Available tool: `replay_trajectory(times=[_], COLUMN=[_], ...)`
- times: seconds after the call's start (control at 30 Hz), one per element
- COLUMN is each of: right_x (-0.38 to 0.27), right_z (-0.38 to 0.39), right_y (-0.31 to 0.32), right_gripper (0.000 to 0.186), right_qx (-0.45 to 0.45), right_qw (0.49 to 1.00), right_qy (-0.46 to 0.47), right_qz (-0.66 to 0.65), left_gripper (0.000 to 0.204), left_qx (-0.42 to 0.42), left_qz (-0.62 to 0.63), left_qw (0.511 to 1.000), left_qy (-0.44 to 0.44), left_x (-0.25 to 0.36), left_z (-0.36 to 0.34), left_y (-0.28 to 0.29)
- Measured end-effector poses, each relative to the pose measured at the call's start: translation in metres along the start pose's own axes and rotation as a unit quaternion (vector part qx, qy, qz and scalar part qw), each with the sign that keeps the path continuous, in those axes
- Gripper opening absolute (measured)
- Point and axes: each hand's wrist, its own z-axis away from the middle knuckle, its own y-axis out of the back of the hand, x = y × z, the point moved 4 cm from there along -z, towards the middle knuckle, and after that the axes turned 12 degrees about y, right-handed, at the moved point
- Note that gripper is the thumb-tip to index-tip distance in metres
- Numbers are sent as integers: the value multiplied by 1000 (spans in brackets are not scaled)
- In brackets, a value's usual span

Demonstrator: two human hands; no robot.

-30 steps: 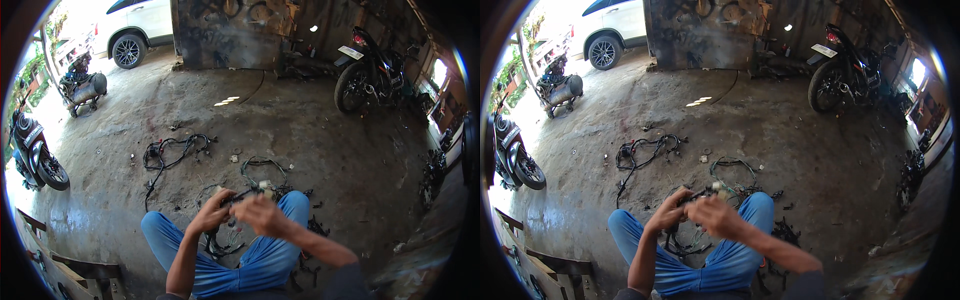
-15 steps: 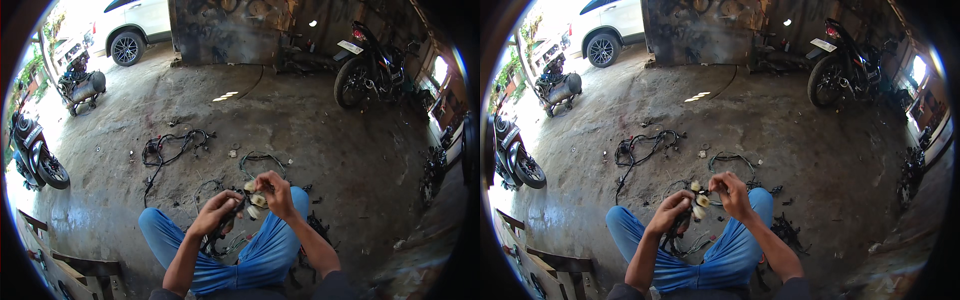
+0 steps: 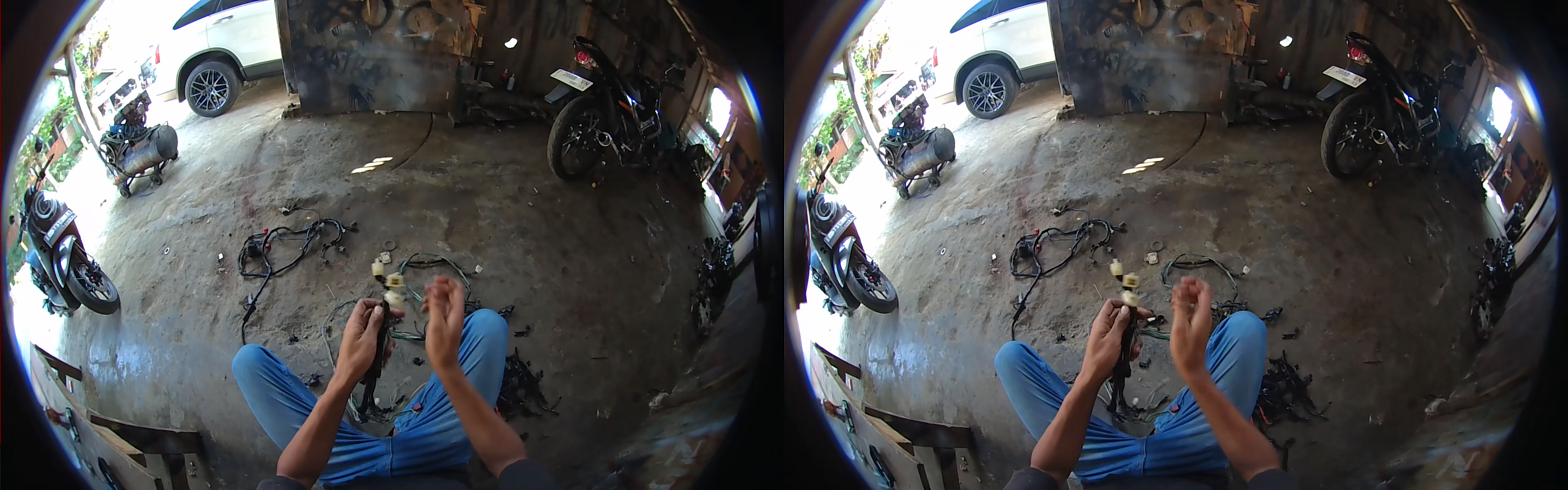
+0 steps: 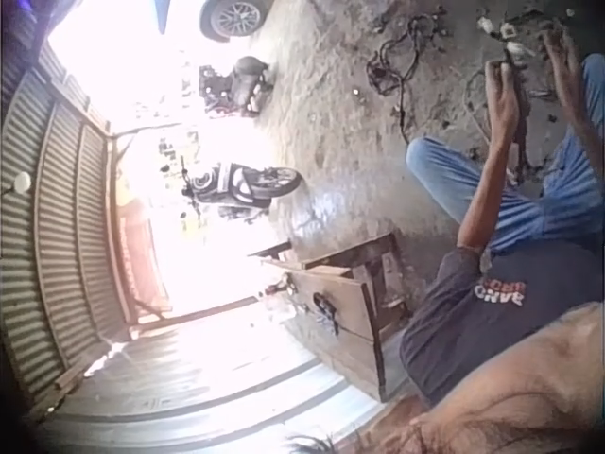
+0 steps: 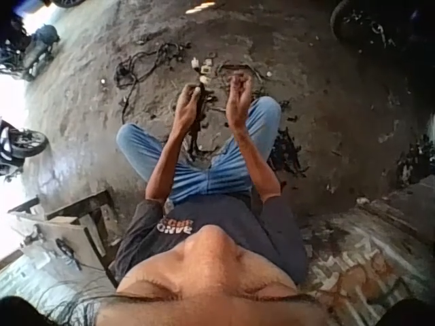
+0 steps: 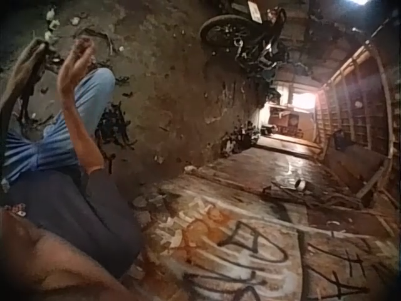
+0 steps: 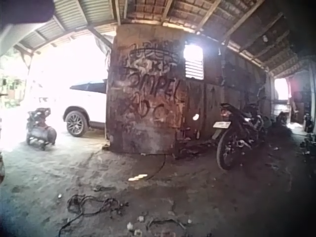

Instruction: Inspecting and repairing a motorcycle electrical wiring harness.

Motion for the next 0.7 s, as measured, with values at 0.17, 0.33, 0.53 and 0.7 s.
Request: replay_trajectory(times=[0.17, 0.33, 0.53, 0.7], right_x=[-47, -43, -27, -35], right_z=[51, 30, 24, 27], right_y=[-16, -25, -28, -32], right_gripper=[34, 33, 27, 24], right_qx=[-126, -123, -119, -116], right_qw=[981, 936, 945, 964], right_qy=[123, 153, 133, 144], right_qz=[86, 291, 275, 193], left_gripper=[17, 18, 16, 19], left_qx=[146, 106, 211, 199], left_qz=[-224, -99, -181, -256], left_qw=[952, 985, 945, 933], left_qy=[-150, -97, -175, -154], left_x=[-14, -32, -15, -9], left_z=[-18, -6, 14, 10], left_y=[10, -2, -6, 8])
